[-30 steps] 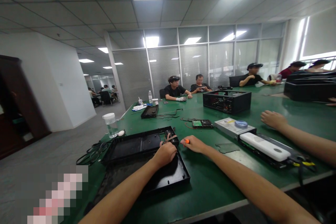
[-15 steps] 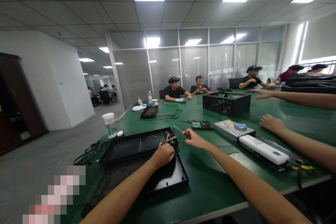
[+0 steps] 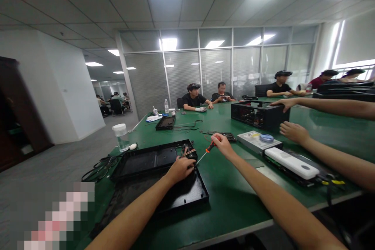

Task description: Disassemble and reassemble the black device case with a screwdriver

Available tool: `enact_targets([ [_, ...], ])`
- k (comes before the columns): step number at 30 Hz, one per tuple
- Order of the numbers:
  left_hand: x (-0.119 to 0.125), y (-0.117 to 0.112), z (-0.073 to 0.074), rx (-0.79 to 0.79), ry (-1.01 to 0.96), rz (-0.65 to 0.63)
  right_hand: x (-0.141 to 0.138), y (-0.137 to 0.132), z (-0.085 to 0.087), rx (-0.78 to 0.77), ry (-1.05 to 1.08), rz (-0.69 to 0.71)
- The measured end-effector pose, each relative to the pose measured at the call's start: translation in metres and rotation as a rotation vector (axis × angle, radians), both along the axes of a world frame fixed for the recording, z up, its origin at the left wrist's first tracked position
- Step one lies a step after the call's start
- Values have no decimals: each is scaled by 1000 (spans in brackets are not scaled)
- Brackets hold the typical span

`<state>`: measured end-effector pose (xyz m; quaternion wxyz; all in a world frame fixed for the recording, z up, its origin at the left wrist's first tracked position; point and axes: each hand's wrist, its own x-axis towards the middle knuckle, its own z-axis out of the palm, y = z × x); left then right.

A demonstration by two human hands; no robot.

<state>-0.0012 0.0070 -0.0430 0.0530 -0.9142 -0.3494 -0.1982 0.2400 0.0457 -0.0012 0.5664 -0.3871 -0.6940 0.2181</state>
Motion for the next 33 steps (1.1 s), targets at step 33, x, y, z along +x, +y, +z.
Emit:
enact_targets([
  [33,1,1,-1,-43,-39,60,-41,-61,66,211,-993,-8],
])
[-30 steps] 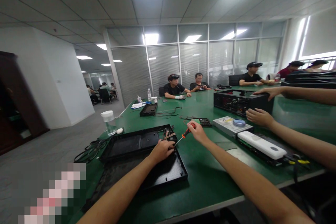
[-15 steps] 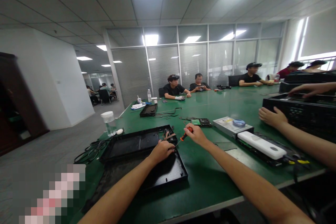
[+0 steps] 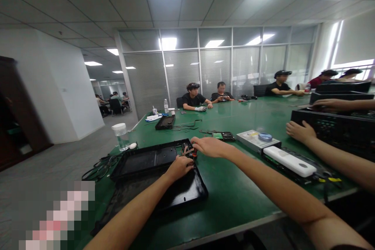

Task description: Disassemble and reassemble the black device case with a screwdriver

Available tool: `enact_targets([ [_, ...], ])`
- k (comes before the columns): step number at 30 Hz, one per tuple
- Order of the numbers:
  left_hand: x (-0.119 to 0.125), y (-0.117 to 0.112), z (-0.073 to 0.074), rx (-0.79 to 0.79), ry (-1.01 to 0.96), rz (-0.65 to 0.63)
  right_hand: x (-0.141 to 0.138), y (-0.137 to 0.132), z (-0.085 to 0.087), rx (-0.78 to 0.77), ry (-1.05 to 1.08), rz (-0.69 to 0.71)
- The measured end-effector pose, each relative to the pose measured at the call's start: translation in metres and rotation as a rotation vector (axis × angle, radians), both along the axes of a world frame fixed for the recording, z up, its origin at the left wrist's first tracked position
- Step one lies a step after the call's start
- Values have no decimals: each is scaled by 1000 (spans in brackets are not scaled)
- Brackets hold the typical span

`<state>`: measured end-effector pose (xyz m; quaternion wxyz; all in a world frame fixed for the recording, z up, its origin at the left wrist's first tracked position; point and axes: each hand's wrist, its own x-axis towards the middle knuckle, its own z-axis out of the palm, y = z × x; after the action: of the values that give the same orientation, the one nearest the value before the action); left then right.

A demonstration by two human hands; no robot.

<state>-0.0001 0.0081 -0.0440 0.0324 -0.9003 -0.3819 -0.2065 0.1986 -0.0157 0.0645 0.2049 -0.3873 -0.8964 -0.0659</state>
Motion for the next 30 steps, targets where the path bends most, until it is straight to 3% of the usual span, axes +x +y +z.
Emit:
enact_targets([
  [4,0,1,-2,-7,1,10,-14,5,11,74,-119,-127],
  [8,0,2,-4,-6,8,15,-14,13,15,-24,-178,-23],
  [11,0,1,-3,-8,8,8,-10,15,14,-11,-154,-84],
  [16,-1,-2,-1,-7,19,4,2,20,1,-6,-51,-35],
  [20,0,-6,1,23,18,-5,29,39,-32,-68,290,-46],
  [22,0,-7,3,51,29,-18,46,53,-57,-256,576,-13],
  [25,-1,-10,7,121,63,-52,66,72,-93,-587,1134,-77],
  [28,-1,-15,6,177,190,-243,68,82,-110,-732,1547,-78],
  [30,-2,-19,4,189,284,-382,60,82,-110,-785,1651,-4],
])
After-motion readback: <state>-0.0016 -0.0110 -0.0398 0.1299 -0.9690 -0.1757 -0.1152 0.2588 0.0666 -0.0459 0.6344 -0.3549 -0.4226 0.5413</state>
